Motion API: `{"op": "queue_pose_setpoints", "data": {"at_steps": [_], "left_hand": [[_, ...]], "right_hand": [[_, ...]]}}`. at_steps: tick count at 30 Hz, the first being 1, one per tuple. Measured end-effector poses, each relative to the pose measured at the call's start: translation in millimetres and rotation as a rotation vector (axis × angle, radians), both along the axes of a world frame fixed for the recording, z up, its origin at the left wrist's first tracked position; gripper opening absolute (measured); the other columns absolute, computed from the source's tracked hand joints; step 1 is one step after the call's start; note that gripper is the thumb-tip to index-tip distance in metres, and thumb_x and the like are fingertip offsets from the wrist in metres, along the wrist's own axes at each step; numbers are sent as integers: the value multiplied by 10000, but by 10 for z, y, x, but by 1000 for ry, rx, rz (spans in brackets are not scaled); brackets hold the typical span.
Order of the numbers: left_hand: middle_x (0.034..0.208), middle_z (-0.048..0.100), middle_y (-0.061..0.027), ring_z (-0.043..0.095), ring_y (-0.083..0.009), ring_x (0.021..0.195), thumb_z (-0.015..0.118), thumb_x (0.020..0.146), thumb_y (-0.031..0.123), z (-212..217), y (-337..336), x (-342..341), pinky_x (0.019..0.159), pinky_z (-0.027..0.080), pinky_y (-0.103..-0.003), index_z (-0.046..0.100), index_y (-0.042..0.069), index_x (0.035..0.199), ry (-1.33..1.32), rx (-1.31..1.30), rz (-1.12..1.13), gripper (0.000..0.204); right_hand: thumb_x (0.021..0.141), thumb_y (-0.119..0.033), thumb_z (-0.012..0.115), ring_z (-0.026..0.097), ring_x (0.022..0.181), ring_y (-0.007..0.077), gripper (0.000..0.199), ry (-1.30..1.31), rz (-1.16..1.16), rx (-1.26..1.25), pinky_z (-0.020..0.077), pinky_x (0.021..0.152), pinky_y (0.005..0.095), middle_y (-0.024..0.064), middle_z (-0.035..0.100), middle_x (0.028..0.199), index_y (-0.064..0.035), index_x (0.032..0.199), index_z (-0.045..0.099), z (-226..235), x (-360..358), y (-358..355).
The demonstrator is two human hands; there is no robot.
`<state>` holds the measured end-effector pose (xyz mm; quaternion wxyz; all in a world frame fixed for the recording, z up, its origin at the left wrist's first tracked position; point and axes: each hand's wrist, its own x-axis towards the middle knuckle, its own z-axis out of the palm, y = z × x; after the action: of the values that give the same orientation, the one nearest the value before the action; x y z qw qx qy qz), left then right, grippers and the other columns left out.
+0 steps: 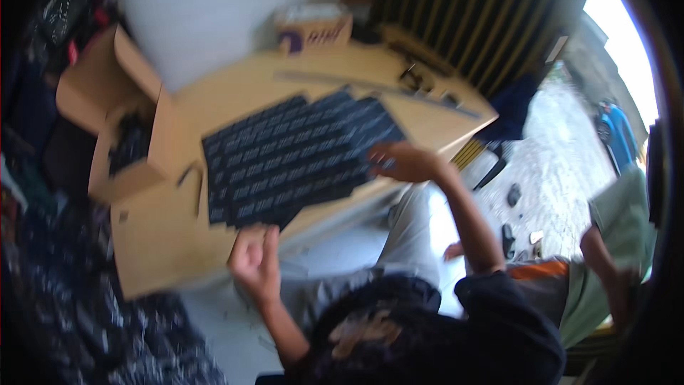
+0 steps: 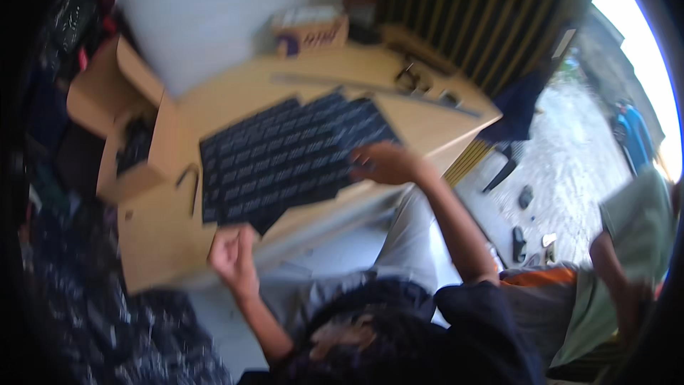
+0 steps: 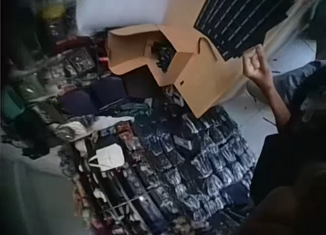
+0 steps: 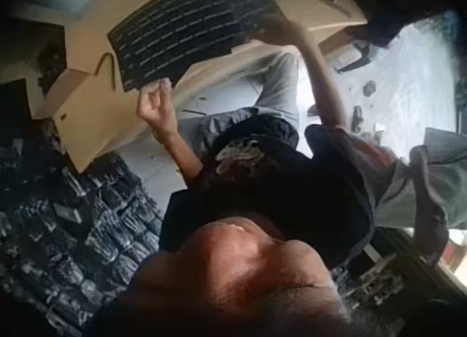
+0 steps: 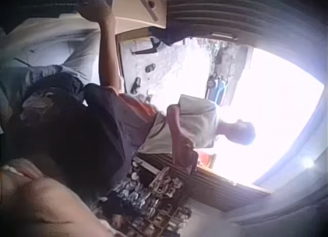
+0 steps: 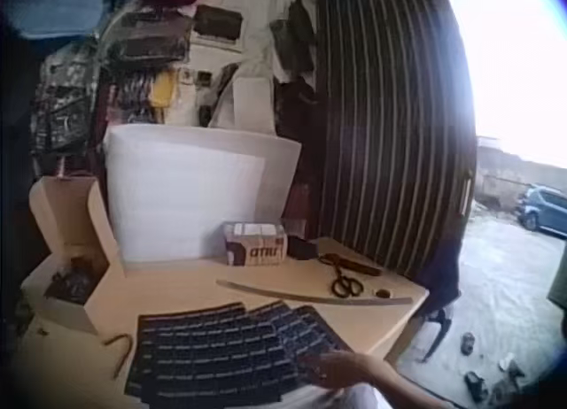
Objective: The person organizes printed label sheets on a table and cuts them into strips using scissors. The person then cuts the strips into individual labels and places them into a cardboard box.
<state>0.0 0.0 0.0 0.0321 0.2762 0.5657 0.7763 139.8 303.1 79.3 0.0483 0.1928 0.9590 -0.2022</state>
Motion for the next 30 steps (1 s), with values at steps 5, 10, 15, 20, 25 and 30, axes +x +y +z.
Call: {"op": "queue_pose_setpoints", "data": {"at_steps": [5,10,15,20,25,30], "left_hand": [[857,644,-103,594,-130,814,664,788,-84,115,294,-303,759,485,-252,609,-47,829,-6,-62,83,78],[960,654,-134,618,-175,901,635,833,-23,-113,380,-455,813,483,-279,640,-40,978,17,-277,202,146],[1201,543,-226,499,-357,1154,665,838,154,-23,377,-713,977,380,-443,543,4,1210,393,-778,302,419],[1444,214,-308,138,-408,1381,479,869,573,-182,575,-774,1100,93,-540,248,-48,1405,279,-1413,316,852],[1468,127,-316,58,-387,1402,462,861,603,-254,727,-672,1104,58,-544,185,-48,1425,364,-1595,343,905],[1459,187,-300,123,-410,1387,472,897,517,-184,804,-679,1090,76,-587,318,20,1405,360,-1503,316,727]], "right_hand": [[898,-306,574,585,1036,313,404,45,36,-43,464,889,379,191,609,1093,-18,1178,531,-60,-418,216],[889,-320,580,567,1061,320,424,145,-5,-135,443,919,374,192,590,1123,-32,1196,524,-578,-531,367],[858,-535,538,291,1335,372,670,146,-105,114,217,1087,519,218,359,1404,-68,1329,445,-736,-499,331],[791,-696,492,116,1391,406,909,83,-190,203,67,1074,620,274,223,1459,-53,1411,324,-922,-520,253],[789,-620,565,109,1400,375,850,72,-235,220,50,1090,594,239,214,1475,-93,1414,334,-903,-577,194],[830,-509,594,133,1388,412,721,151,-254,153,52,1066,636,258,244,1459,-112,1392,376,-897,-601,234]]}}
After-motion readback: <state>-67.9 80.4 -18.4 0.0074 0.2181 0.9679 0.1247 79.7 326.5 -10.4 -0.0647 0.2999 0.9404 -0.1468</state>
